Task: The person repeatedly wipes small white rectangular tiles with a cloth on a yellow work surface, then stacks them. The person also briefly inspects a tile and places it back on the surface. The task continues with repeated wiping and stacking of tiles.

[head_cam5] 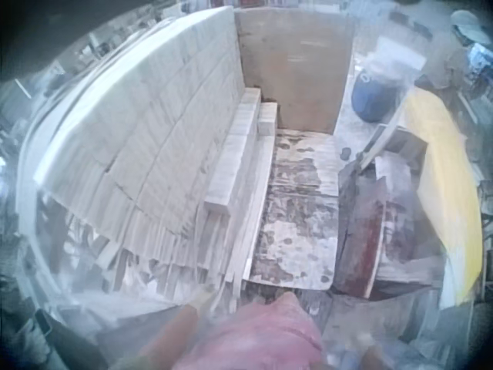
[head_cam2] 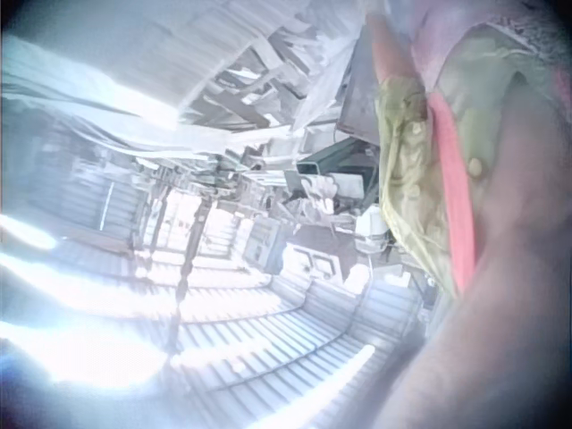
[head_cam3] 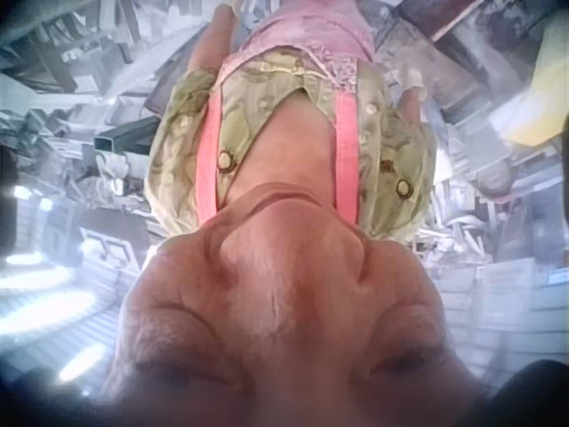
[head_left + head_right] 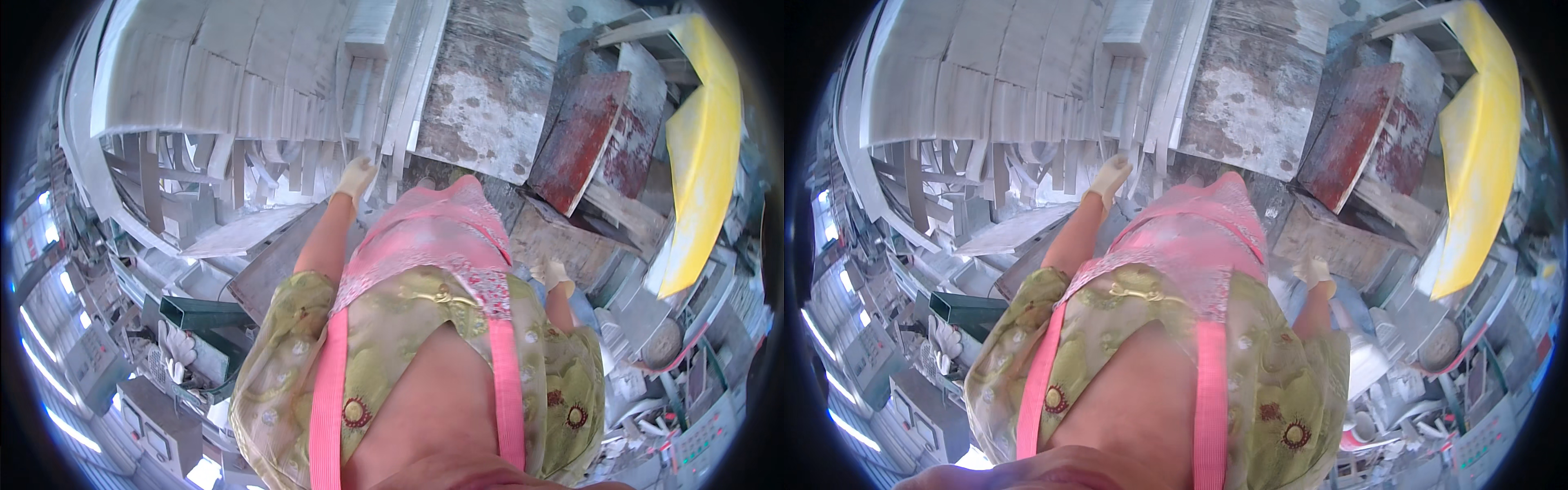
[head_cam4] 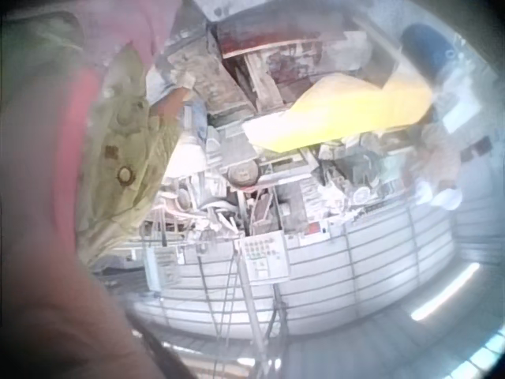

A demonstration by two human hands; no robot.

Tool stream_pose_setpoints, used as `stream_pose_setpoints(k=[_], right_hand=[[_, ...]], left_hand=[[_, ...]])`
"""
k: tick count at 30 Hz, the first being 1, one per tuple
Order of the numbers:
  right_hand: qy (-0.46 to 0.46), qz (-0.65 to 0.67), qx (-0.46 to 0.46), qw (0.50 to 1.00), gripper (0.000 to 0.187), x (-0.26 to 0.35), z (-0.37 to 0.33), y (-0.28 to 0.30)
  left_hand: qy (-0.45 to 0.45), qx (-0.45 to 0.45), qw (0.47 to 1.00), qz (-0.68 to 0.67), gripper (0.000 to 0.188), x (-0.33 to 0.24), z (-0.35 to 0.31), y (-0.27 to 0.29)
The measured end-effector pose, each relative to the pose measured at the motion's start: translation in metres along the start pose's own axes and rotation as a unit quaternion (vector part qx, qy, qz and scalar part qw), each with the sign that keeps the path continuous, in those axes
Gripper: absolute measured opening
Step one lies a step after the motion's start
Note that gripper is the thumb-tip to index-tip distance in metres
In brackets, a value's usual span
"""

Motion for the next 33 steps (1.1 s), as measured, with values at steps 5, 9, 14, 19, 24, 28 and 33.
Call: stream_pose_setpoints(k=[5,9,14,19,24,28,33], right_hand=[[0.095,-0.189,0.026,0.977,0.04,-0.126,-0.032,-0.036],[0.111,-0.191,0.017,0.975,0.04,-0.174,-0.079,-0.049],[-0.009,0.108,-0.075,0.991,0.038,-0.17,-0.158,-0.055],[-0.057,0.178,-0.092,0.978,0.036,-0.148,-0.179,-0.084],[-0.085,0.206,-0.092,0.97,0.035,-0.139,-0.162,-0.095],[-0.083,0.204,-0.068,0.973,0.035,-0.118,-0.144,-0.103],[-0.064,0.177,-0.087,0.978,0.036,-0.1,-0.131,-0.102]], left_hand=[[-0.077,0.005,0.994,-0.077,0.047,-0.072,0.009,-0.016],[-0.15,-0.083,0.985,0.029,0.038,-0.116,0.032,0.013],[-0.098,-0.217,0.962,0.137,0.049,-0.151,0.098,0.085],[-0.12,-0.252,0.902,0.33,0.045,-0.191,0.165,0.097],[-0.069,-0.211,0.891,0.395,0.043,-0.193,0.22,0.091],[-0.054,-0.207,0.894,0.395,0.05,-0.183,0.229,0.101],[-0.155,-0.222,0.876,0.398,0.042,-0.203,0.21,0.121]])
Point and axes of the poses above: each hand's wrist, its own z-axis towards the middle knuckle, its own y-axis out of the back of the hand, x = y × z, the point moved 8 cm from there along z, towards the middle knuckle, and after that the axes turned 13 degrees about z, right-handed, at the moved point
